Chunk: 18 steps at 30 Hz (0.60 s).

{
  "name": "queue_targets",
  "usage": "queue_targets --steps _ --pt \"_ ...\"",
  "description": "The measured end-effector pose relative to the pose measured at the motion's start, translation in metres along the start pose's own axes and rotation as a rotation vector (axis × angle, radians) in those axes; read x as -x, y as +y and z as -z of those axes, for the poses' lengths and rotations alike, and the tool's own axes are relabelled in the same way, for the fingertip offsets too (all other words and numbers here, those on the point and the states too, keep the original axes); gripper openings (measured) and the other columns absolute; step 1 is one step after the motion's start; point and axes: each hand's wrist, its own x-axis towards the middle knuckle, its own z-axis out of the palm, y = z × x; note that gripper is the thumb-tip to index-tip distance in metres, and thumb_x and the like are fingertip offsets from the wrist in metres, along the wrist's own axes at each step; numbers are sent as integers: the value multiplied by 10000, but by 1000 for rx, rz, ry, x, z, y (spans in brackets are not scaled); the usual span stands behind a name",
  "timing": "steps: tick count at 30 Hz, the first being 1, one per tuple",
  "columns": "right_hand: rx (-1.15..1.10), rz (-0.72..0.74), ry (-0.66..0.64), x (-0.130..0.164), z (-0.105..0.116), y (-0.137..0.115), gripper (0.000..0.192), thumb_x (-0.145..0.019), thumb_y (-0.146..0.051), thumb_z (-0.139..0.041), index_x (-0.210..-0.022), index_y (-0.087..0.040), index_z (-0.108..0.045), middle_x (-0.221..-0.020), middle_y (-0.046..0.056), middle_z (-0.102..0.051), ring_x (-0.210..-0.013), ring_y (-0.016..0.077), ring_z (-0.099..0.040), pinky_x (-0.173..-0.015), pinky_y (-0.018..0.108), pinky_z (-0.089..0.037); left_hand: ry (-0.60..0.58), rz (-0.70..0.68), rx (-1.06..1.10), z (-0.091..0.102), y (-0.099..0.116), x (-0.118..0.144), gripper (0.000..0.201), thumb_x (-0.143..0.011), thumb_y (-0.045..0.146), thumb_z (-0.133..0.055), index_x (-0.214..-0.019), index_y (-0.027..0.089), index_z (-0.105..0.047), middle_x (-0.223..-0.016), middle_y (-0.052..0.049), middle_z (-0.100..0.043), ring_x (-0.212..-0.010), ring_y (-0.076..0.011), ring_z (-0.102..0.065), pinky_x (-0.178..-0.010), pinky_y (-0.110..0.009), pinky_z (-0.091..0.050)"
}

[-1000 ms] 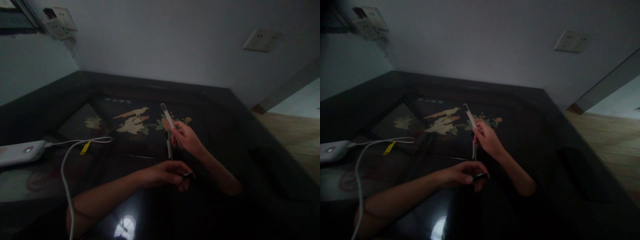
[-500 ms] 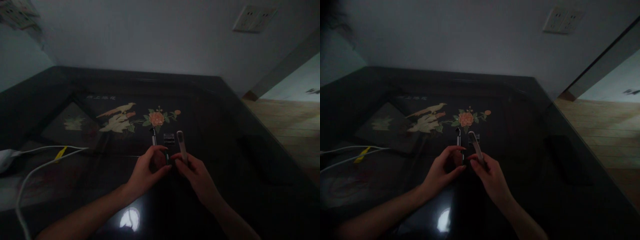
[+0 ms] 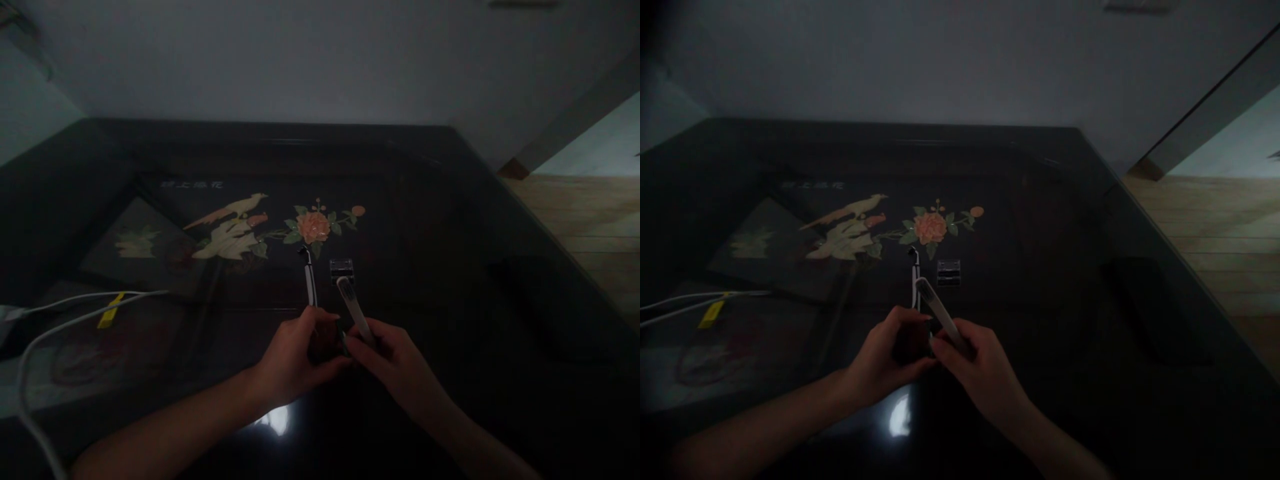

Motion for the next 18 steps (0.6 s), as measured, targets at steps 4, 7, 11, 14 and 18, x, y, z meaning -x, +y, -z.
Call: queue_targets --steps 4,7,11,14,18 --pt "13 8 19 0 0 0 265 -824 -394 -588 -657 -189 -571 -610 -16 -501 -566 116 -429 -528 237 -365 -5 40 11 -1 -1 -2 406 -771 351 -692 -1084 203 -479 -753 27 -637 -590 -116 -590 -522 -223 -424" --pt "24 23 32 0 -1 0 258 -837 -380 -563 -662 -191 -567 -597 -27 -471 -542 107 -397 -507 232 -341 4 37 15 -1 -3 -3 401 -767 359 -698 -1066 200 -484 -736 33 -628 -577 -112 -580 -509 -217 -419" --pt "78 26 68 0 -1 2 231 -834 -364 -561 -691 -188 -604 -617 -18 -515 -569 116 -454 -533 239 -364 14 39 18 -2 -2 -3 401 -765 362 -703 -1055 197 -482 -733 34 -629 -579 -110 -578 -504 -212 -422" --pt "103 29 95 -1 -1 2 195 -824 -357 -571 -739 -194 -636 -659 -3 -584 -608 132 -522 -564 247 -397 6 68 28 -2 -1 -3 401 -759 353 -705 -1049 196 -476 -731 35 -630 -576 -110 -586 -496 -209 -425" --pt "118 47 108 -1 -3 2 189 -816 -360 -572 -736 -202 -637 -676 6 -619 -632 144 -554 -584 253 -425 6 86 29 -2 -1 -3 409 -738 351 -723 -1031 201 -480 -693 54 -611 -561 -109 -583 -492 -208 -428"
